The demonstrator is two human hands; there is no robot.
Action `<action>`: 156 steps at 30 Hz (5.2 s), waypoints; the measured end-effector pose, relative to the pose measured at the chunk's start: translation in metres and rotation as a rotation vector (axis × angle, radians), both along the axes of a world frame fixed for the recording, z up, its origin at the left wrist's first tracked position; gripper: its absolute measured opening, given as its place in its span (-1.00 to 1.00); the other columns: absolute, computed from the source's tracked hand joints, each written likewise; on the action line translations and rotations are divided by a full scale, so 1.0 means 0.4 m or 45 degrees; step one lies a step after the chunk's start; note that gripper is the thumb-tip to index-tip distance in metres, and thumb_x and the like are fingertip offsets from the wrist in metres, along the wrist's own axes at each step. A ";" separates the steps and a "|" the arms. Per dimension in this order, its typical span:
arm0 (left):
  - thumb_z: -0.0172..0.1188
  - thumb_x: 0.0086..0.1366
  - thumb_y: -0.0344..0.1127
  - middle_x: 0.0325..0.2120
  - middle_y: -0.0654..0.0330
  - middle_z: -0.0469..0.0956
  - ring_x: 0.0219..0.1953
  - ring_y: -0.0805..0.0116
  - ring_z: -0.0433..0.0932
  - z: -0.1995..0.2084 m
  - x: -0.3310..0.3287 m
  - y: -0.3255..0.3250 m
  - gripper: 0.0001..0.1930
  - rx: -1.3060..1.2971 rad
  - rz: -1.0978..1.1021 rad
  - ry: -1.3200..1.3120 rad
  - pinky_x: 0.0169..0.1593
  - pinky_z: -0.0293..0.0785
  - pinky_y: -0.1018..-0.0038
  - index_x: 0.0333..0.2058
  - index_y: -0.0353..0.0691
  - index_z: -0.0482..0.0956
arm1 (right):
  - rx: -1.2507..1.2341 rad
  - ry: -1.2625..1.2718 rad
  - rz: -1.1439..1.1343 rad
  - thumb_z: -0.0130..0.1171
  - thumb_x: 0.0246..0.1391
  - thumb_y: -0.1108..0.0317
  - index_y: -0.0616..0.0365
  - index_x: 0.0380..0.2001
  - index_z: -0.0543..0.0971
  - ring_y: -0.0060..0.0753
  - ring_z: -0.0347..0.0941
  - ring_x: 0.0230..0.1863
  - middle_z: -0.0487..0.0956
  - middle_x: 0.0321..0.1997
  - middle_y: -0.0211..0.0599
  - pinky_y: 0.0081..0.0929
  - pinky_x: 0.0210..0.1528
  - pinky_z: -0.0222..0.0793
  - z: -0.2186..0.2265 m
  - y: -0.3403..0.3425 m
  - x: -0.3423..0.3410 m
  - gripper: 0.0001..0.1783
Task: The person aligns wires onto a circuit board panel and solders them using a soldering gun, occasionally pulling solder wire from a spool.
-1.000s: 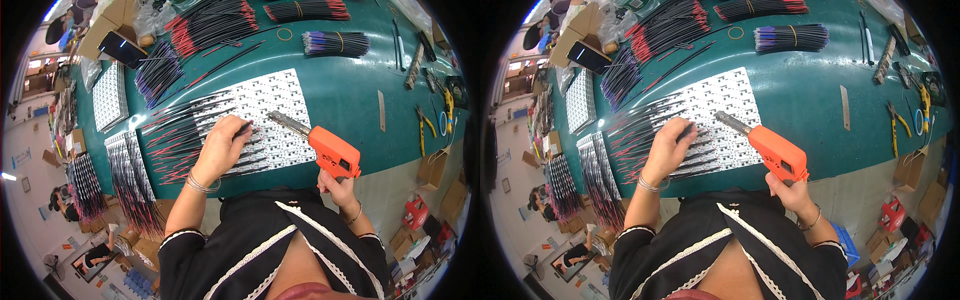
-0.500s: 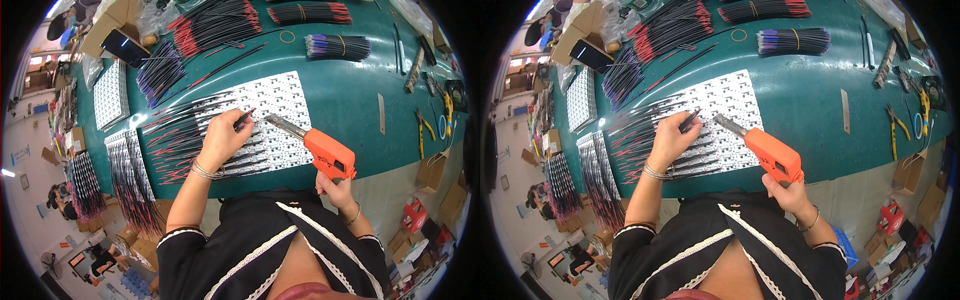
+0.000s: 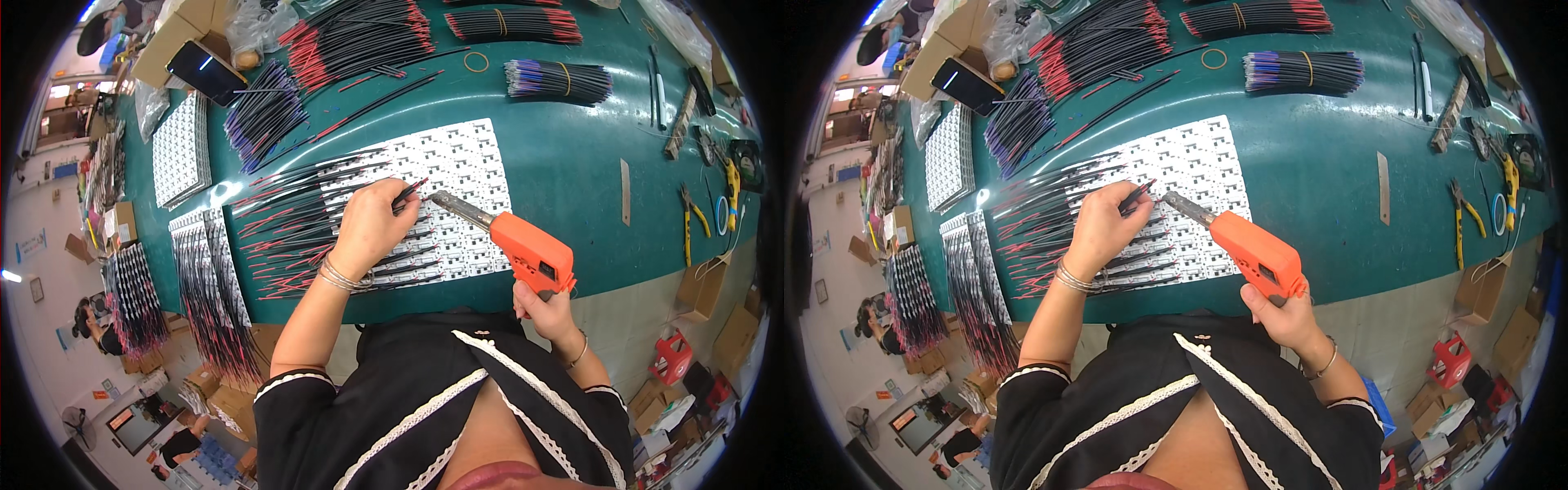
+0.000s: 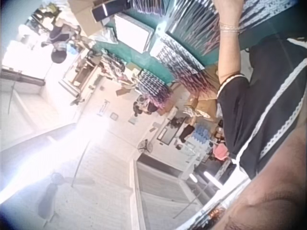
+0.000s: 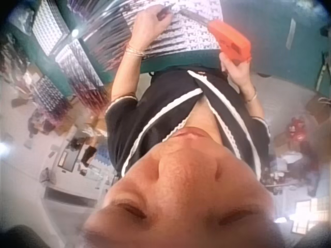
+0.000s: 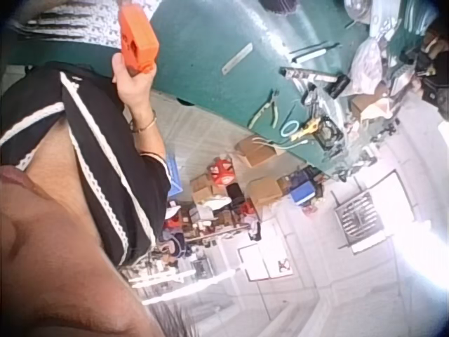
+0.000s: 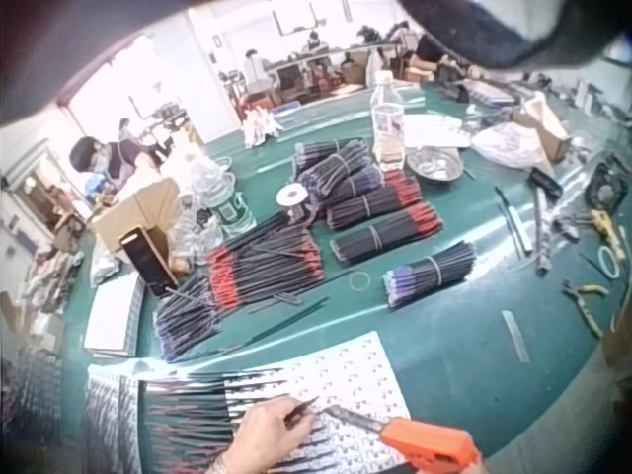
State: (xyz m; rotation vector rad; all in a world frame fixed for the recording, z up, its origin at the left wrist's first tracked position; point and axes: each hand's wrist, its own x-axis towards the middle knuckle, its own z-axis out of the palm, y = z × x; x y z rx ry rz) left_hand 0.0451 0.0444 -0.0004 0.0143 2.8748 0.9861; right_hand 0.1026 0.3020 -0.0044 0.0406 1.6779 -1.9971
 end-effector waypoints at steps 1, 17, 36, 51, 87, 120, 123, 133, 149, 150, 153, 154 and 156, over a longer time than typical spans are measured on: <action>0.16 -0.04 -0.37 -0.61 0.12 0.51 -0.62 0.30 0.46 0.000 0.000 0.000 -0.88 0.000 0.002 0.000 -0.47 0.37 0.48 -0.54 -0.31 0.52 | 0.007 -0.006 0.008 0.02 0.05 0.31 0.25 -0.38 0.36 -0.68 0.26 -0.74 0.36 -0.72 -0.44 -0.73 -0.72 0.14 -0.001 0.000 0.000 -0.80; 0.10 0.00 -0.37 -0.62 -0.03 0.44 -0.53 -0.01 0.44 0.025 -0.024 -0.012 -0.85 0.030 -0.147 -0.111 -0.42 0.34 0.27 -0.58 -0.37 0.45 | -0.055 0.000 -0.065 0.03 0.05 0.27 0.27 -0.43 0.37 -0.65 0.24 -0.77 0.33 -0.77 -0.41 -0.72 -0.75 0.12 -0.006 0.005 0.015 -0.75; 0.13 -0.02 -0.42 -0.60 -0.04 0.46 -0.54 0.00 0.45 0.025 -0.024 -0.006 -0.87 -0.059 -0.233 -0.016 -0.44 0.37 0.33 -0.56 -0.39 0.47 | -0.097 -0.034 -0.114 0.01 0.05 0.31 0.41 -0.14 0.29 -0.63 0.20 -0.76 0.30 -0.72 -0.41 -0.67 -0.70 0.16 -0.013 0.025 0.014 -0.61; 0.14 -0.03 -0.38 -0.59 -0.02 0.47 -0.54 0.04 0.46 0.039 -0.022 -0.009 -0.85 0.088 -0.136 -0.156 -0.41 0.37 0.31 -0.51 -0.37 0.48 | -0.012 0.017 -0.070 0.02 0.05 0.27 0.30 -0.41 0.37 -0.65 0.24 -0.76 0.33 -0.77 -0.43 -0.72 -0.73 0.14 0.004 0.011 0.007 -0.74; 0.09 0.08 -0.46 -0.51 0.10 0.42 -0.48 0.24 0.39 0.045 -0.024 -0.050 -0.85 0.131 -0.083 0.160 -0.34 0.33 0.47 -0.33 -0.35 0.46 | -0.085 0.051 -0.099 0.02 0.05 0.30 0.28 -0.38 0.37 -0.65 0.24 -0.76 0.32 -0.75 -0.43 -0.71 -0.74 0.13 0.003 0.006 -0.026 -0.78; 0.16 -0.03 -0.40 -0.55 0.04 0.51 -0.47 0.09 0.50 0.026 -0.045 -0.021 -0.88 0.050 -0.064 0.010 -0.37 0.40 0.36 -0.50 -0.34 0.52 | 0.000 0.036 -0.060 0.03 0.06 0.30 0.27 -0.36 0.37 -0.65 0.25 -0.76 0.34 -0.76 -0.43 -0.72 -0.74 0.13 0.013 -0.019 -0.034 -0.78; 0.16 -0.03 -0.40 -0.55 0.05 0.51 -0.47 0.09 0.49 0.026 -0.045 -0.020 -0.88 0.020 -0.063 0.010 -0.36 0.40 0.36 -0.50 -0.34 0.52 | -0.007 -0.024 -0.036 0.03 0.06 0.30 0.29 -0.33 0.36 -0.65 0.25 -0.76 0.34 -0.76 -0.44 -0.72 -0.74 0.14 0.014 -0.022 -0.036 -0.76; 0.14 -0.03 -0.40 -0.54 0.05 0.50 -0.47 0.08 0.48 0.029 -0.048 -0.018 -0.88 -0.001 -0.095 0.018 -0.37 0.40 0.35 -0.50 -0.33 0.52 | 0.009 -0.024 -0.021 0.02 0.07 0.32 0.23 -0.43 0.36 -0.65 0.26 -0.76 0.35 -0.75 -0.44 -0.71 -0.73 0.16 0.024 -0.032 -0.043 -0.82; 0.13 -0.02 -0.40 -0.54 0.03 0.48 -0.49 0.05 0.46 0.037 -0.071 -0.034 -0.87 0.041 -0.248 -0.056 -0.38 0.38 0.33 -0.48 -0.34 0.51 | -0.009 -0.049 -0.071 0.02 0.06 0.30 0.22 -0.46 0.36 -0.65 0.26 -0.76 0.34 -0.76 -0.44 -0.70 -0.73 0.17 0.006 -0.019 -0.025 -0.81; 0.13 -0.02 -0.40 -0.54 0.03 0.48 -0.49 0.05 0.46 0.037 -0.072 -0.034 -0.87 0.041 -0.248 -0.056 -0.38 0.38 0.33 -0.48 -0.34 0.51 | -0.009 -0.049 -0.071 0.02 0.06 0.30 0.22 -0.46 0.36 -0.65 0.26 -0.76 0.34 -0.76 -0.44 -0.70 -0.73 0.17 0.009 -0.022 -0.026 -0.81; 0.13 -0.02 -0.40 -0.54 0.03 0.48 -0.49 0.05 0.46 0.036 -0.074 -0.034 -0.88 0.015 -0.290 -0.049 -0.38 0.37 0.32 -0.50 -0.34 0.50 | -0.003 -0.035 -0.054 0.02 0.06 0.29 0.21 -0.46 0.36 -0.65 0.26 -0.76 0.34 -0.76 -0.44 -0.71 -0.74 0.16 0.011 -0.022 -0.030 -0.80; 0.13 -0.02 -0.40 -0.54 0.04 0.48 -0.48 0.05 0.46 0.033 -0.072 -0.034 -0.89 0.012 -0.297 -0.029 -0.38 0.38 0.31 -0.51 -0.33 0.50 | -0.024 -0.085 -0.034 0.04 0.04 0.35 0.25 -0.34 0.35 -0.68 0.26 -0.73 0.36 -0.67 -0.43 -0.71 -0.71 0.19 0.006 -0.015 -0.028 -0.81; 0.13 -0.02 -0.40 -0.54 0.05 0.47 -0.48 0.05 0.46 0.032 -0.068 -0.033 -0.90 0.009 -0.302 -0.008 -0.38 0.38 0.30 -0.51 -0.32 0.50 | -0.046 -0.136 -0.012 0.06 0.01 0.41 0.29 -0.22 0.35 -0.70 0.25 -0.71 0.39 -0.59 -0.41 -0.71 -0.69 0.22 0.005 -0.012 -0.027 -0.73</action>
